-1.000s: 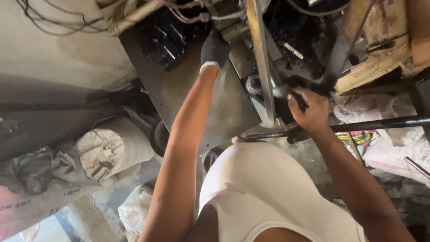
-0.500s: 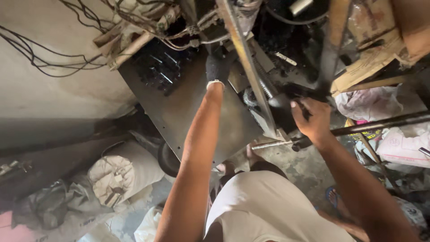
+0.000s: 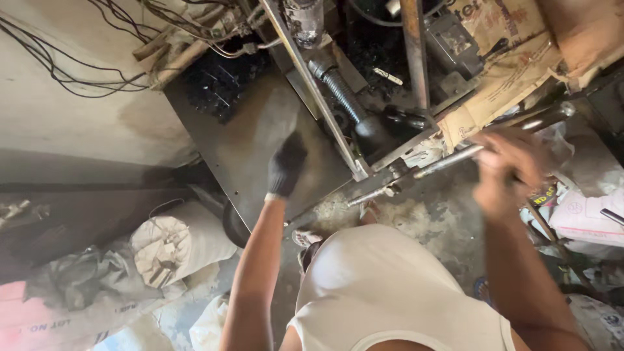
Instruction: The person operates a manual press machine in a workshop. They repeatedly place a metal mold under the press, turn a crank to activate the press, and then remove the mold to place it on a metal surface. The person wears gloves and flip-flops while performing the task.
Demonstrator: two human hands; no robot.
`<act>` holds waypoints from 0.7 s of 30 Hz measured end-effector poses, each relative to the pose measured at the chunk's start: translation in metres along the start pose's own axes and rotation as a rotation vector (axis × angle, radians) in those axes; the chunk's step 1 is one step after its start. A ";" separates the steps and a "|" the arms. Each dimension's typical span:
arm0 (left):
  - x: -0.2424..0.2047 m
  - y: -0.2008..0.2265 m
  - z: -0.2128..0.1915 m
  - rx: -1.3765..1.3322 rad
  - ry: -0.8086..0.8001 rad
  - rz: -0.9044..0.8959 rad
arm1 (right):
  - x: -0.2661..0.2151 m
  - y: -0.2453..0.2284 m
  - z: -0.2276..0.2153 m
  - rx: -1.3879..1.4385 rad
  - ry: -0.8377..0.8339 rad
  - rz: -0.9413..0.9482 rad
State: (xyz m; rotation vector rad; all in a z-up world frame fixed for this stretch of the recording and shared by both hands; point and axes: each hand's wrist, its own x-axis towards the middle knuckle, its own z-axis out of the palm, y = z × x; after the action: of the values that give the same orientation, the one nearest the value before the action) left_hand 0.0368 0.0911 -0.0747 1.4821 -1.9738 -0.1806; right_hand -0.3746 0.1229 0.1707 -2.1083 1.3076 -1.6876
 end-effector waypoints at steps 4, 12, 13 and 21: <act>-0.081 0.045 -0.052 -0.998 0.093 -0.768 | 0.007 0.055 -0.074 -0.275 -0.233 -0.285; -0.112 0.103 -0.078 -0.880 0.393 -0.963 | -0.123 0.222 -0.007 -0.201 -0.380 0.606; -0.111 0.104 -0.077 -0.881 0.420 -0.948 | -0.142 0.224 0.019 -0.570 -0.613 0.373; -0.119 0.086 -0.083 -0.886 0.154 -0.922 | -0.238 0.098 0.110 0.751 -1.072 1.506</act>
State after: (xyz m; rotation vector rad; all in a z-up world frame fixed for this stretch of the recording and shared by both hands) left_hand 0.0317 0.2504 -0.0188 1.5496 -0.7374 -1.1180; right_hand -0.3317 0.1839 -0.0991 -0.7163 1.0054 -0.1722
